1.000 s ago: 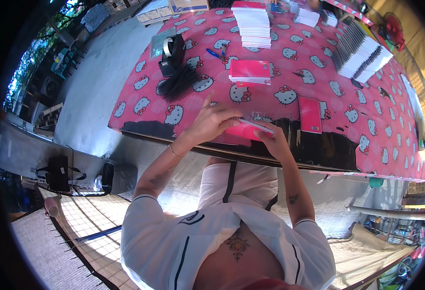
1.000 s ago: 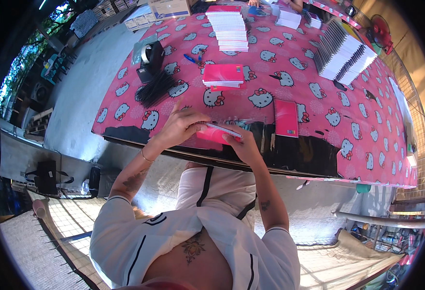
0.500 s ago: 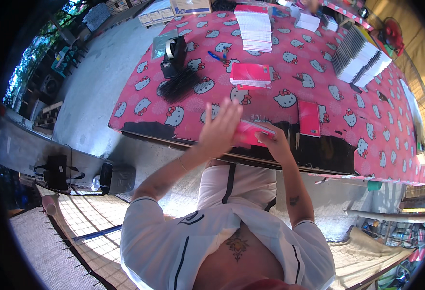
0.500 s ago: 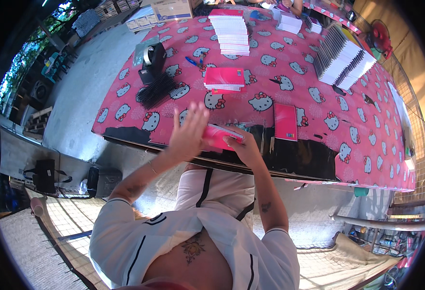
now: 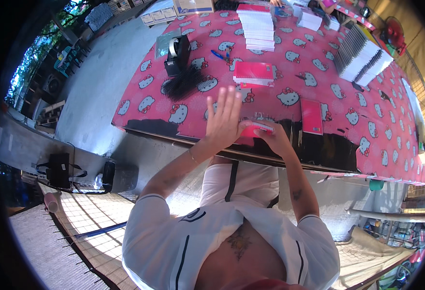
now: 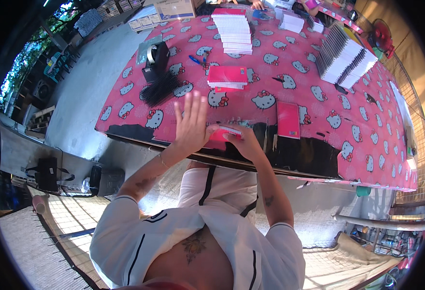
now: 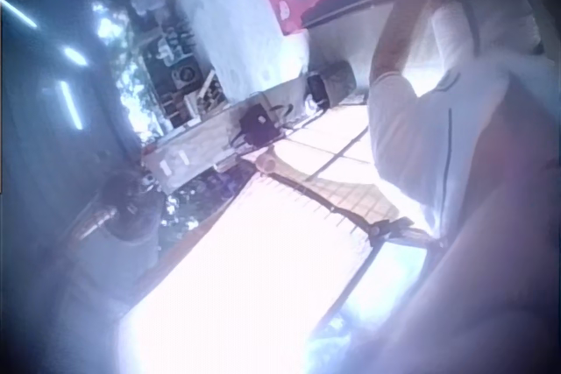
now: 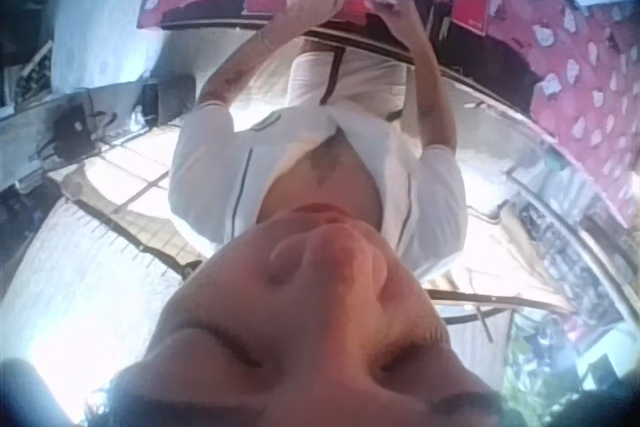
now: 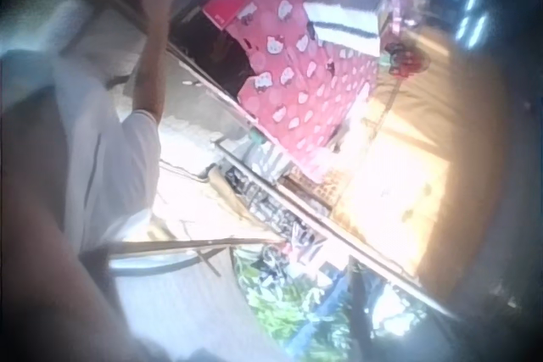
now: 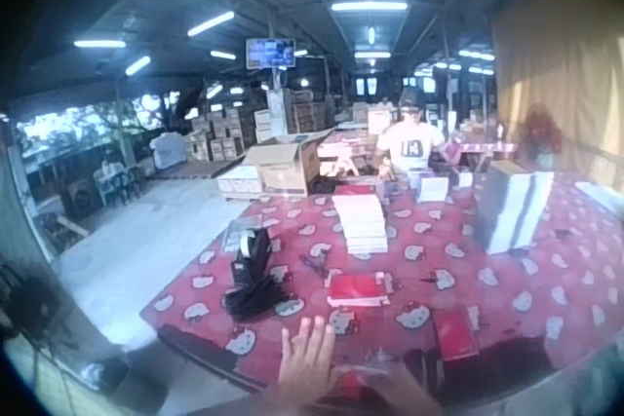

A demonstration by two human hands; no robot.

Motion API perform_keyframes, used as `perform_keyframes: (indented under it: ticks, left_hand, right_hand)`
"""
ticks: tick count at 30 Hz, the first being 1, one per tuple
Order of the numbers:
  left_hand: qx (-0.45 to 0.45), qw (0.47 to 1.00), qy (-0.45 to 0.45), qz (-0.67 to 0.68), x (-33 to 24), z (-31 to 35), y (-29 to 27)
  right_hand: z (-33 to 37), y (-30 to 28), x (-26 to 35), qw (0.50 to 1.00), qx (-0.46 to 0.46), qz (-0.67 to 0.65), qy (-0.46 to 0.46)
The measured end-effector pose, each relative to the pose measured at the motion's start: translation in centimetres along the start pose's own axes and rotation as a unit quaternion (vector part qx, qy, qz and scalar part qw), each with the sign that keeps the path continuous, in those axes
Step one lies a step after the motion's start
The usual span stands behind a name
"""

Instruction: The person places small notebooks into a binder machine one at a time and then stacks them on a table.

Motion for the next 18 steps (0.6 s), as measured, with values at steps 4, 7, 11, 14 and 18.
perform_keyframes:
  ticks: [4,7,11,14,18]
  left_hand:
    - [0.038,0.992,0.107,0.061,-4.3,3.7,2.7]
    - [-0.070,0.997,0.013,0.011,-1.4,-0.3,0.3]
    - [0.007,0.981,0.168,0.099,-5.9,5.7,4.2]
    - [0.008,0.994,0.099,0.054,-4.3,1.5,2.3]
    - [-0.004,0.981,0.163,0.102,-5.1,2.4,3.1]
  right_hand:
    - [-0.1,-0.6,-0.9,1.000,-0.008,-0.007,0.008]
    - [0.8,0.2,-1.4,1.000,0.010,-0.010,0.022]
    - [1.1,0.3,-2.3,1.000,0.018,-0.011,0.022]
    - [0.8,0.0,-2.1,1.000,0.008,0.015,-0.009]
    - [0.9,-0.1,-1.9,0.998,0.004,0.048,-0.036]
Point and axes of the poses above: each hand's wrist, its own z-axis away from the middle knuckle, its own y-axis out of the palm, x = y × z, the point moved 10 cm from there along -z, towards the middle knuckle, and after that the axes turned 5 degrees about -z, right-handed, at the moved point
